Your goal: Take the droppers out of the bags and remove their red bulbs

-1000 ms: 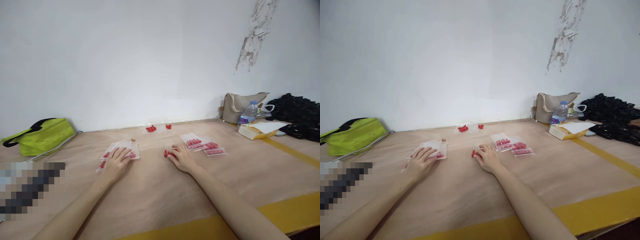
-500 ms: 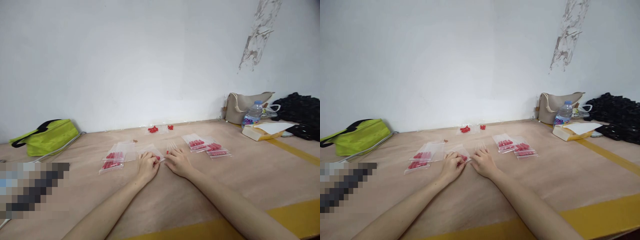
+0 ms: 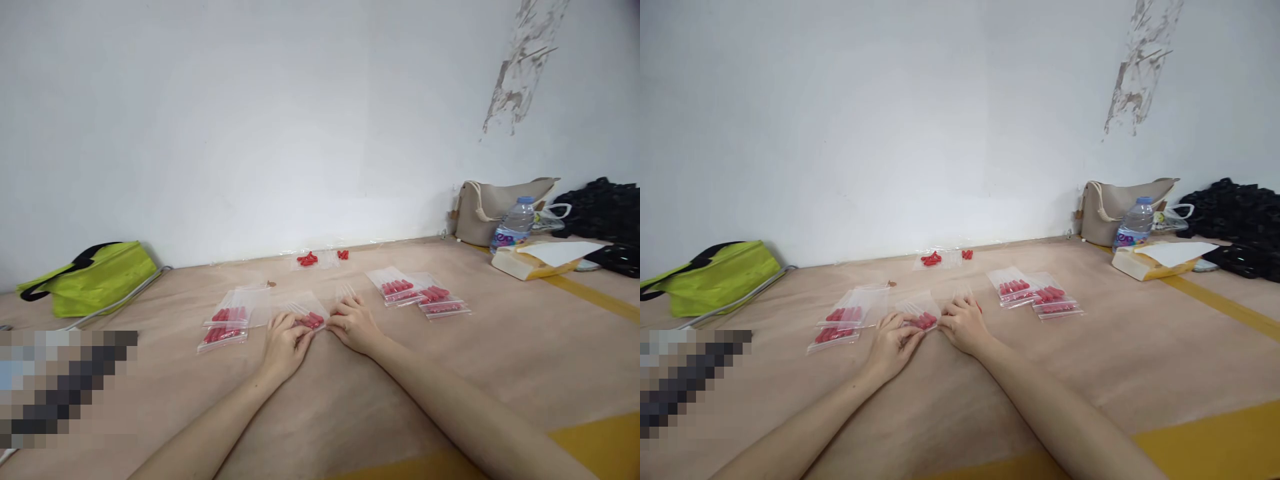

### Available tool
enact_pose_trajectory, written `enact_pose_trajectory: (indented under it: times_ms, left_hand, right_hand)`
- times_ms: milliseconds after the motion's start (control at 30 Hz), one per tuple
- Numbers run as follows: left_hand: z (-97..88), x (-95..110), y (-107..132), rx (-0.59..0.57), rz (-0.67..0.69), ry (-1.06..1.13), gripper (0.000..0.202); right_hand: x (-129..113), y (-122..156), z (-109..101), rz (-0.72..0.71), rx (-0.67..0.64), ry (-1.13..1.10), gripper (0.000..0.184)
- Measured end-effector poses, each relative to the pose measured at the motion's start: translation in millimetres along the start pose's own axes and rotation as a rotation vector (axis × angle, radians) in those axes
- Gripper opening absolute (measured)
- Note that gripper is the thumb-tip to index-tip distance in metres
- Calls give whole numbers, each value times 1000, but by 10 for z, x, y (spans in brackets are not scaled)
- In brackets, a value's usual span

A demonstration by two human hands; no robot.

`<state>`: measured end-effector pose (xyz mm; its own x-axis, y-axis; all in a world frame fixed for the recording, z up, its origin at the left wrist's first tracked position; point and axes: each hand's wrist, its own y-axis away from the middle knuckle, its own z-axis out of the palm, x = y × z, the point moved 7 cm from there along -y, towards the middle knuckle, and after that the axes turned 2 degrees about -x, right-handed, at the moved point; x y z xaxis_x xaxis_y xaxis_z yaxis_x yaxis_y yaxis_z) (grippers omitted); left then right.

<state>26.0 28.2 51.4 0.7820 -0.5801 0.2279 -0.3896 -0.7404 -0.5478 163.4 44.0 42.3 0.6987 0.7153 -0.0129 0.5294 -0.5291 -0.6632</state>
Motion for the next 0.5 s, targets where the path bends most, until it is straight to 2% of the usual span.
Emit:
enact_pose_trajectory:
  times_ms: [167,500]
  left_hand:
    - [53,-161,-17,3,-149,130,8]
    - [89,-258,-4,-11,-253,309,3]
  right_hand:
    - [-100,-3,-37,-48,17,-50,9]
    - [-129,-31,-10,-65,26,-39,10]
